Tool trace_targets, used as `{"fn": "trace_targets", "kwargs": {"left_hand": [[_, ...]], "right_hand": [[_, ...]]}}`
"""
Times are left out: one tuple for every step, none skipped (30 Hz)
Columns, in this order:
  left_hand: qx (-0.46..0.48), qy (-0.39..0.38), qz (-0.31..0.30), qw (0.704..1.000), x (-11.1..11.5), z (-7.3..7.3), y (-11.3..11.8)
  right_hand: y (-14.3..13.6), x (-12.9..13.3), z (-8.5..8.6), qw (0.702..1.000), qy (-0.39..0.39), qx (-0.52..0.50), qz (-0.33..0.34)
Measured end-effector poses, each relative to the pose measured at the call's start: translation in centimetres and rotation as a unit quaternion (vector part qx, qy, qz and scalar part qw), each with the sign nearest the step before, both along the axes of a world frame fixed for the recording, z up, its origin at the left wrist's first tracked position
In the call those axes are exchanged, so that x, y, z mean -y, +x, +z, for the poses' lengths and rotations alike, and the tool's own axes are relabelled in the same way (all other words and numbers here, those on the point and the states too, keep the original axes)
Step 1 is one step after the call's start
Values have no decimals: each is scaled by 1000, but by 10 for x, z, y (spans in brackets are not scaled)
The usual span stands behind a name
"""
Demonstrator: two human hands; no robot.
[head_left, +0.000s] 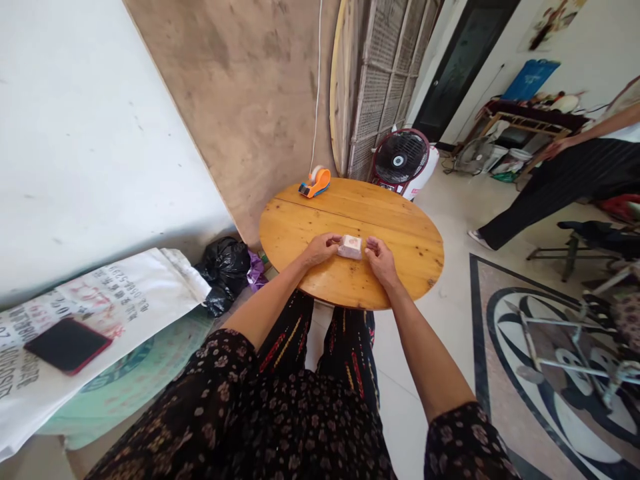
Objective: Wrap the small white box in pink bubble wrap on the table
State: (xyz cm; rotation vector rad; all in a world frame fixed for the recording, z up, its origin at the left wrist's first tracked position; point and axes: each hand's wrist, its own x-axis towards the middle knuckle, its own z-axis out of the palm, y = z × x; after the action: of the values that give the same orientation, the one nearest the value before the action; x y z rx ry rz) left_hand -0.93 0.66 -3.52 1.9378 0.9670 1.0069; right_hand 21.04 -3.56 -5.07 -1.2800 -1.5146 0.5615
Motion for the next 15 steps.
{"fn": "trace_targets", "kwargs": {"left_hand": [[2,0,12,1000,0,-1,-1],[3,1,21,1000,1,-1,-2],[4,1,25,1000,1,0,-2],[2,2,23,1000,2,1,-2],[0,3,17,1000,3,2,-2],[-3,3,9,1000,3,3,-2],[-6,4,1,1000,4,5,-1],[-10,3,-7,1000,4,6,0],[-13,3,-12,1000,5,7,1],[-16,2,-15,1000,5,7,1],[-18,1,-16,1000,5,8,2],[-19,0,-16,1000,5,8,2],[-18,-1,-14,1000,5,8,2],[-17,-2,-10,1000,5,7,2],[-15,-1,-4,1000,5,7,1]], "right_hand": [[1,0,0,1000,1,-5,-8],[1,0,-1,1000,0,-7,-11],[1,0,0,1000,-2,-7,-10],[0,0,0,1000,-5,-6,-6],[-1,0,1,1000,-9,-3,0],[-2,0,1,1000,-13,-1,6],[-3,0,1,1000,-16,2,11],[-4,0,2,1000,-18,4,14],[-5,0,2,1000,-19,5,17],[-5,-1,2,1000,-19,5,18],[-6,-1,1,1000,-19,5,19],[-6,-1,1,1000,-19,4,19],[-5,-2,1,1000,-17,4,17],[-5,-2,1,1000,-14,3,13],[-4,-2,0,1000,-10,2,6]]}}
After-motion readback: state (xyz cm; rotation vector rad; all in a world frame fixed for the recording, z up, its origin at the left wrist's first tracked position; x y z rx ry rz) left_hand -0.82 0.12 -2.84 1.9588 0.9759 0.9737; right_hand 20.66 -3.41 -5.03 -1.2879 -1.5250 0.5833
